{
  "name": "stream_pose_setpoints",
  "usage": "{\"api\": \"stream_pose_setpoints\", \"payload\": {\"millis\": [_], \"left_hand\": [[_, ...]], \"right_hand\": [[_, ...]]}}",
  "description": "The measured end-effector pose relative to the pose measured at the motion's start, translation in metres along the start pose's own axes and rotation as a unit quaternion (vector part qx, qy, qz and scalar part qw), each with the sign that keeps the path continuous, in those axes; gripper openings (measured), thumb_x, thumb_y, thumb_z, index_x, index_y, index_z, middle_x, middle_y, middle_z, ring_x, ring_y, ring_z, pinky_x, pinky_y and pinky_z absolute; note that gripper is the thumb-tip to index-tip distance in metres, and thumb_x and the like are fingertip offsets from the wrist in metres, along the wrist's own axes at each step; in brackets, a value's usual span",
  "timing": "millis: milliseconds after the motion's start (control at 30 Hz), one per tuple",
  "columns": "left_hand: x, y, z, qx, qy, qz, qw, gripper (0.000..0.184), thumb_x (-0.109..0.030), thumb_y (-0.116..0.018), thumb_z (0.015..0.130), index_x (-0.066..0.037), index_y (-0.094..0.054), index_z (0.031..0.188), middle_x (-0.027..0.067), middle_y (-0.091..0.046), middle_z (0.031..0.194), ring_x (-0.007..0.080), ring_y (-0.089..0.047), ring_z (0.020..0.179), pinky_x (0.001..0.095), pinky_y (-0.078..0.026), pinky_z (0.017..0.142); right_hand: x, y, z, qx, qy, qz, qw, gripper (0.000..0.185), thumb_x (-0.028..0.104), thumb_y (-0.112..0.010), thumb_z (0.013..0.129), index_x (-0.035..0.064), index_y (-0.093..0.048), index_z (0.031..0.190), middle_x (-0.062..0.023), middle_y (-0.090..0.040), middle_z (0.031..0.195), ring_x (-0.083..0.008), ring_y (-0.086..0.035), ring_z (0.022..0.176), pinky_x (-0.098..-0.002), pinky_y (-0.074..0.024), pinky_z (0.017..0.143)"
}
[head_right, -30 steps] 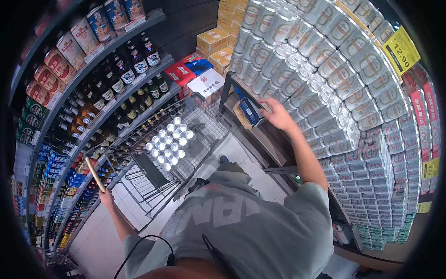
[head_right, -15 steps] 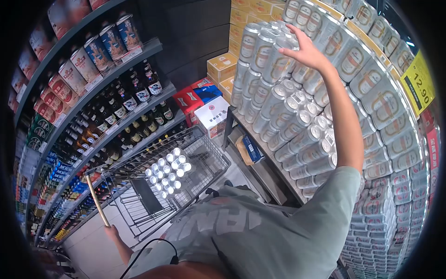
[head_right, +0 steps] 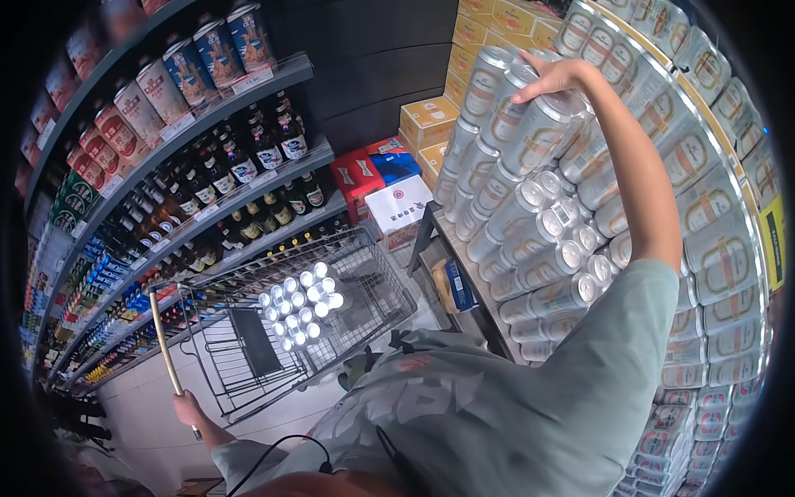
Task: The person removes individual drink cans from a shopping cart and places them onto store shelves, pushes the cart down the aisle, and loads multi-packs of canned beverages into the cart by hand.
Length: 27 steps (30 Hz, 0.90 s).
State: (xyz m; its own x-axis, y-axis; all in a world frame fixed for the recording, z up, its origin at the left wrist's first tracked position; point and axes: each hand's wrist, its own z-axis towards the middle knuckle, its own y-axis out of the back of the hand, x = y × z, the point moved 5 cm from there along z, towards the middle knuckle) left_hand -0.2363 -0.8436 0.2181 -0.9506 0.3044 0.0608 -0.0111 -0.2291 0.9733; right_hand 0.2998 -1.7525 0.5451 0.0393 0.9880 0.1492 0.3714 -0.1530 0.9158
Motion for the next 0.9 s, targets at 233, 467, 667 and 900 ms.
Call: {"api": "stream_pose_setpoints", "payload": {"millis": [233,467,667,900], "left_hand": [[-0.002,0.001,-0.004,0.008,-0.002,0.016,1.000,0.029,-0.032,-0.052,0.083,-0.006,-0.062,0.091,0.0177,-0.069,0.088,0.0401,-0.066,0.082,0.0513,-0.053,0.072],[0.000,-0.003,-0.003,0.012,0.017,0.006,1.000,0.030,-0.033,-0.053,0.082,-0.006,-0.062,0.091,0.0166,-0.069,0.089,0.0387,-0.067,0.083,0.0497,-0.054,0.072],[-0.005,0.007,-0.004,0.008,0.019,0.019,1.000,0.030,-0.033,-0.055,0.082,-0.007,-0.063,0.093,0.0164,-0.070,0.090,0.0382,-0.067,0.083,0.0495,-0.054,0.073],[-0.005,0.009,-0.005,0.019,0.017,0.015,1.000,0.031,-0.034,-0.055,0.083,-0.007,-0.064,0.096,0.0167,-0.070,0.091,0.0380,-0.067,0.085,0.0492,-0.054,0.074]], "right_hand": [[0.004,-0.003,0.000,0.025,-0.023,0.050,0.998,0.133,0.041,-0.086,0.059,0.0158,0.003,0.154,-0.0252,-0.018,0.155,-0.0348,-0.023,0.142,-0.0435,-0.0266,0.112],[-0.005,-0.001,0.009,0.017,-0.021,0.059,0.998,0.134,0.039,-0.085,0.055,0.0245,0.004,0.155,-0.0234,-0.018,0.156,-0.0373,-0.024,0.142,-0.0510,-0.0313,0.108],[-0.014,-0.002,0.021,0.001,-0.012,0.033,0.999,0.134,0.043,-0.085,0.055,0.0265,0.003,0.155,-0.0237,-0.015,0.156,-0.0395,-0.019,0.143,-0.0589,-0.0272,0.107],[-0.002,-0.002,0.006,0.014,-0.010,0.047,0.999,0.134,0.044,-0.085,0.056,0.0234,0.004,0.155,-0.0244,-0.015,0.156,-0.0383,-0.019,0.143,-0.0525,-0.0272,0.110]]}}
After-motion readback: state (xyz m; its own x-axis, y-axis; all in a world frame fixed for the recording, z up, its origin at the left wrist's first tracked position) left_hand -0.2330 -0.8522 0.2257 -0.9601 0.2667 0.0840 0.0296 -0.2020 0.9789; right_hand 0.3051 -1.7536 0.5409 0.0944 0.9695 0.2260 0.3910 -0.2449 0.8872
